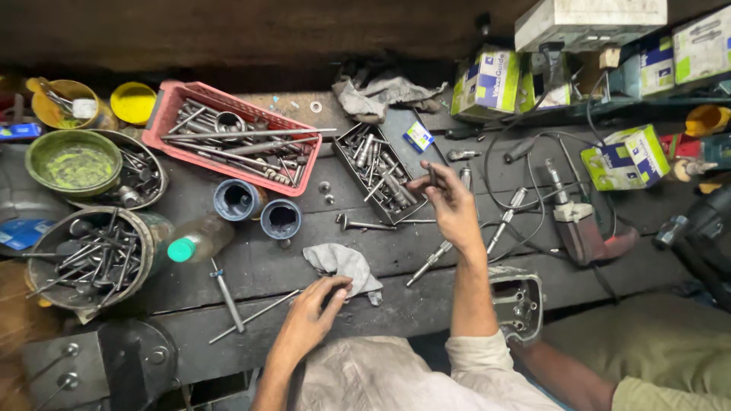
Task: The person uses a screwdriver to loosen and remove bolts from a metal engine component clamped in a vise. They then remove the part, inspect it, and place it back on the workbench.
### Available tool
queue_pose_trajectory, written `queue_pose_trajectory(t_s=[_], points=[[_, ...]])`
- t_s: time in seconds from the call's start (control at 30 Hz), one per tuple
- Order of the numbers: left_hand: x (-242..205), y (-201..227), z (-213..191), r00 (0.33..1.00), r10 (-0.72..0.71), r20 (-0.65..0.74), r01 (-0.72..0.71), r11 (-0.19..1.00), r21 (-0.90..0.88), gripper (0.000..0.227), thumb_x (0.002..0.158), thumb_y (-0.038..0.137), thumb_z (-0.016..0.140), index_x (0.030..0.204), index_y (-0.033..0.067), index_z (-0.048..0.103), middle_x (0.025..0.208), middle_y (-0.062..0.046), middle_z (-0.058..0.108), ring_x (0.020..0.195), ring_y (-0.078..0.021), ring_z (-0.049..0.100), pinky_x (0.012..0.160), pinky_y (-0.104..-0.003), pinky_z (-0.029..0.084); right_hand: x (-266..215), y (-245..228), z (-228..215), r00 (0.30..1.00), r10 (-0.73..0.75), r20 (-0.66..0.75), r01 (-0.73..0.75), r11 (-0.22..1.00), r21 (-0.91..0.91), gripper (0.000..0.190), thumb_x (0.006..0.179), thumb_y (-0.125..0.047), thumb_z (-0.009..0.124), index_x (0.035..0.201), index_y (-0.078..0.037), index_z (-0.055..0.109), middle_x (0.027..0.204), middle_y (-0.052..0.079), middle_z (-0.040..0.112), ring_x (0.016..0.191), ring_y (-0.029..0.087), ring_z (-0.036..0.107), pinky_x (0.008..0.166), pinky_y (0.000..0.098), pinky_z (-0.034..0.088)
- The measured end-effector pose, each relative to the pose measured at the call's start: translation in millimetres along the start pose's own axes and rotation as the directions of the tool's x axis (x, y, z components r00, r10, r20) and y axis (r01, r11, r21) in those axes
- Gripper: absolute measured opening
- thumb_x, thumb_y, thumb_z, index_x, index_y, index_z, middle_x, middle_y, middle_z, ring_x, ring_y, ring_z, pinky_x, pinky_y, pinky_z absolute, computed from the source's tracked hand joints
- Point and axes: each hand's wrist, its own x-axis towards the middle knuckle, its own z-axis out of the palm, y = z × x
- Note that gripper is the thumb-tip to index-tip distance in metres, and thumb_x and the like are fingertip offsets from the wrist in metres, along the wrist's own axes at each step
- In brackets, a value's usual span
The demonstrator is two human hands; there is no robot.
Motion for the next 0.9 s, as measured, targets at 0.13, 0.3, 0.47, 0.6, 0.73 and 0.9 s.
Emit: queue_pose_trajectory(t_s=[0.13, 0.3, 0.47, 0.6, 0.73, 0.9], points=[[6, -2, -5, 0.998, -0.001, -0.056, -0.002, 0.999, -0.044, 0.027, 0.097, 0.023, 0.062, 0.118, 0.0077, 0.069, 0.114, -0.011, 0.075, 0.106, -0.0264, 0.073, 0.09, -0.036, 0.055, 4, 16, -6, 0.997, 0.01, -0.074, -0.002, 0.993, 0.117, 0.021, 0.098, 0.001, 0.069, 0.118, 0.006, 0.068, 0.111, 0.015, 0.076, 0.106, 0.02, 0.073, 0.095, 0.0303, 0.058], [3, -6, -9, 0.995, 0.004, -0.1, -0.008, 0.999, -0.038, 0.028, 0.097, 0.021, 0.062, 0.12, 0.0072, 0.068, 0.113, -0.012, 0.075, 0.107, -0.0263, 0.073, 0.09, -0.035, 0.055, -4, 42, -8, 0.99, 0.045, -0.13, -0.009, 0.965, 0.263, 0.015, 0.099, -0.005, 0.069, 0.11, 0.005, 0.067, 0.105, 0.018, 0.076, 0.086, 0.021, 0.076, 0.078, 0.0335, 0.064], [2, -2, -10, 0.993, 0.059, -0.103, -0.06, 0.998, 0.0, 0.025, 0.098, 0.022, 0.063, 0.117, 0.0063, 0.069, 0.112, -0.013, 0.074, 0.107, -0.0279, 0.072, 0.09, -0.036, 0.054, -14, 45, -14, 0.984, 0.035, -0.173, 0.008, 0.97, 0.242, 0.017, 0.103, -0.011, 0.068, 0.106, 0.005, 0.063, 0.102, 0.02, 0.075, 0.077, 0.021, 0.073, 0.071, 0.0339, 0.063], [-4, 2, -9, 0.99, 0.114, -0.077, -0.115, 0.993, 0.0, 0.025, 0.099, 0.022, 0.062, 0.117, 0.0062, 0.069, 0.108, -0.013, 0.073, 0.102, -0.0301, 0.071, 0.088, -0.038, 0.054, -21, 25, -9, 0.985, 0.011, -0.175, 0.032, 0.97, 0.241, 0.025, 0.104, -0.021, 0.065, 0.112, 0.003, 0.062, 0.103, 0.017, 0.076, 0.081, 0.021, 0.076, 0.074, 0.0333, 0.065], [-13, 4, -9, 0.983, 0.163, -0.079, -0.164, 0.986, -0.003, 0.024, 0.099, 0.022, 0.061, 0.117, 0.006, 0.069, 0.107, -0.013, 0.072, 0.102, -0.0307, 0.071, 0.088, -0.038, 0.054, -26, -2, 1, 0.981, -0.065, -0.183, 0.086, 0.991, 0.107, 0.038, 0.104, -0.019, 0.062, 0.136, -0.001, 0.052, 0.122, 0.014, 0.071, 0.105, 0.018, 0.07, 0.085, 0.0255, 0.053], [-27, -4, -22, 0.969, 0.173, -0.174, -0.167, 0.985, 0.05, 0.025, 0.098, 0.022, 0.062, 0.117, 0.0066, 0.069, 0.109, -0.013, 0.072, 0.104, -0.0311, 0.07, 0.09, -0.039, 0.053, -28, -22, 17, 0.942, -0.143, -0.305, 0.198, 0.968, 0.156, 0.033, 0.109, -0.007, 0.053, 0.141, -0.003, 0.048, 0.132, 0.014, 0.067, 0.122, 0.018, 0.066, 0.105, 0.0292, 0.056]])
